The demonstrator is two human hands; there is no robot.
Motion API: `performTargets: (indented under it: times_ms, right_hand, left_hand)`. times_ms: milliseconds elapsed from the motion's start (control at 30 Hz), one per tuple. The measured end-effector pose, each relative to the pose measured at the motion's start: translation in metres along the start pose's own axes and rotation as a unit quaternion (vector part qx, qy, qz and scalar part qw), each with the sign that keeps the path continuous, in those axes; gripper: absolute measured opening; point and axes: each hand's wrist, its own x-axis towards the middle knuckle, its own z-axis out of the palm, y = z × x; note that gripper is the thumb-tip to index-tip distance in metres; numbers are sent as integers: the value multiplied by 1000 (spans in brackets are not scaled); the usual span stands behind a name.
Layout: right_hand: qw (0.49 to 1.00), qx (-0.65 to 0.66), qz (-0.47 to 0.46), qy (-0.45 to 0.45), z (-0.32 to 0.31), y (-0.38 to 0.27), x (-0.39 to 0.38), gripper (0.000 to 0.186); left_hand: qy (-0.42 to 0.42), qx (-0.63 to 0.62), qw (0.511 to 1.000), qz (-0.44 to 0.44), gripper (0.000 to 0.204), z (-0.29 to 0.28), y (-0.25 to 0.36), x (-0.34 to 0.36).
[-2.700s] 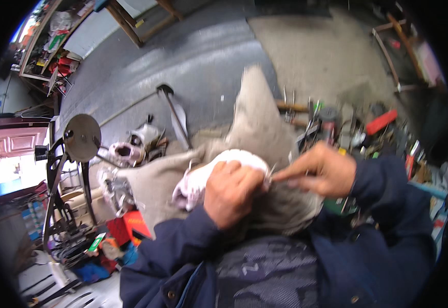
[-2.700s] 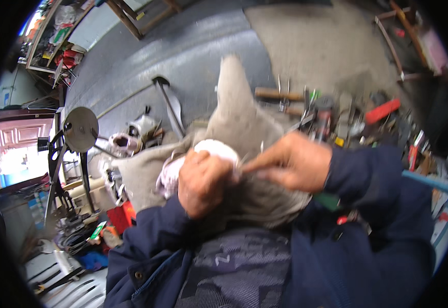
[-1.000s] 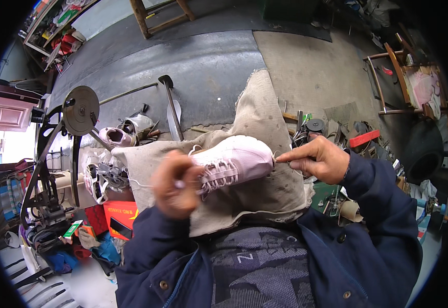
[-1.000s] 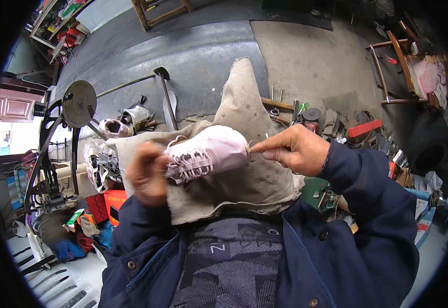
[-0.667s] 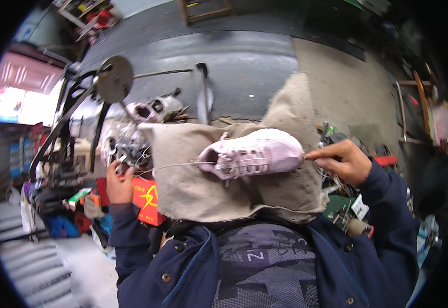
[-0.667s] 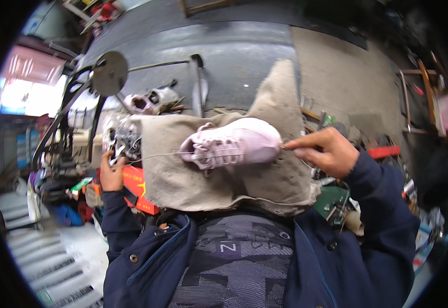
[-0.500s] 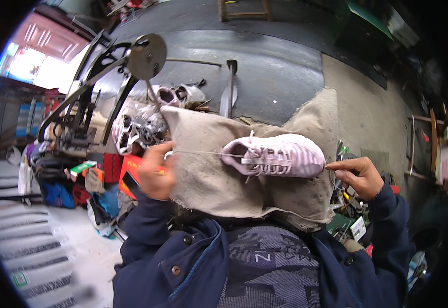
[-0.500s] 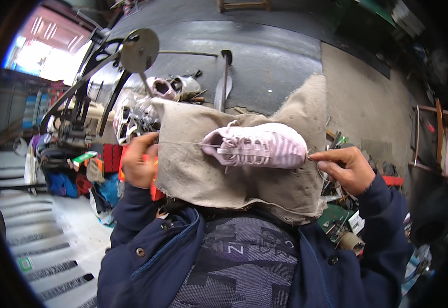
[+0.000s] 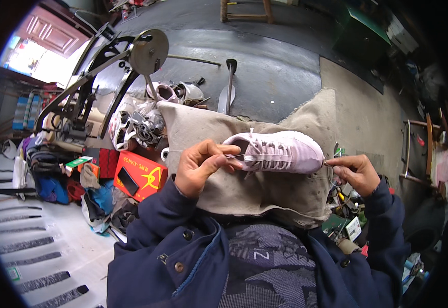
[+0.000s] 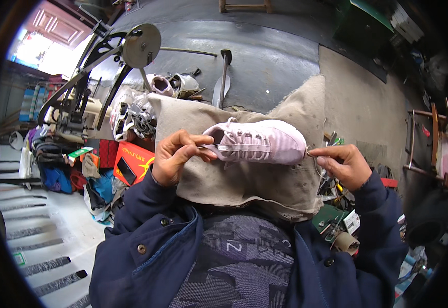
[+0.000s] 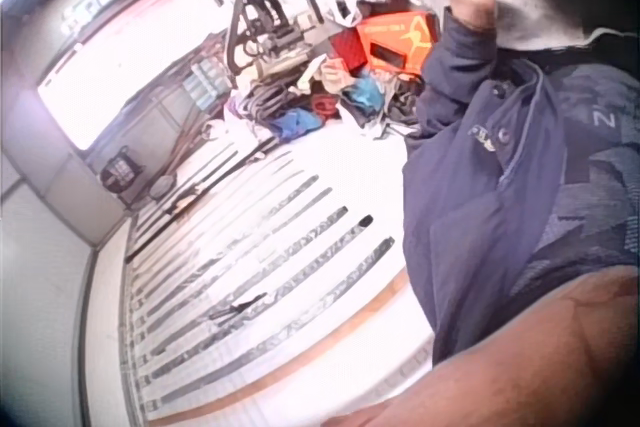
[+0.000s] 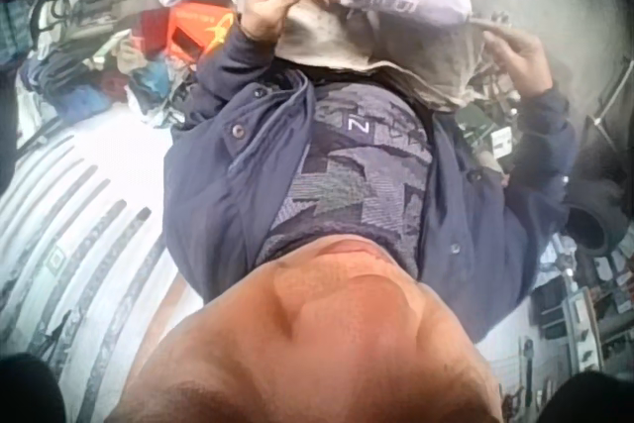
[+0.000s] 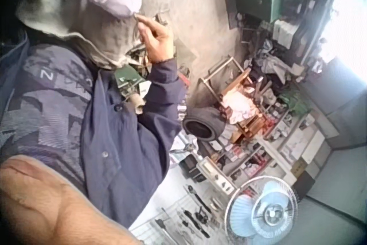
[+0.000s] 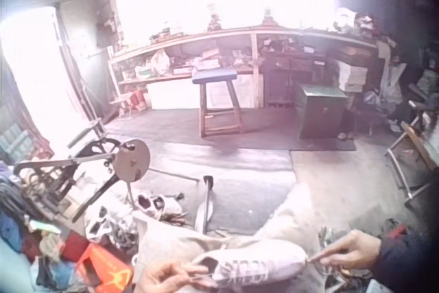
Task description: The person hand-sews a pink sneaker using a needle and thread. They repeatedly insert the needle through the shoe's upper and pull the thread to secure the stitching while holding the shoe steady.
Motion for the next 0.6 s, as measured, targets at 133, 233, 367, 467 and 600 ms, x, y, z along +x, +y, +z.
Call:
performTargets:
  times_ms: [133, 233, 367, 467, 600]
  right_hand:
    - [1000, -18, -1, -11, -4, -1, 3, 24]
    - [999, -26, -6, -19, -5, -3, 2, 26]
    - [999, 0, -32, -24, -3, -2, 3, 26]
    - [998, -13, -47, -26, -3, 0, 4, 25]
    - [999, 15, -34, -26, -3, 3, 4, 25]
  left_hand:
    - [-53, -159, 986, 1, 15, -5, -12, 13]
    - [-15, 18, 999, -31, 16, -11, -17, 20]
    - [-75, 314, 945, -52, 22, -5, -20, 32]
    - [-167, 273, 943, -92, 24, -5, -21, 54]
    - [-247, 143, 934, -214, 29, -8, -33, 73]
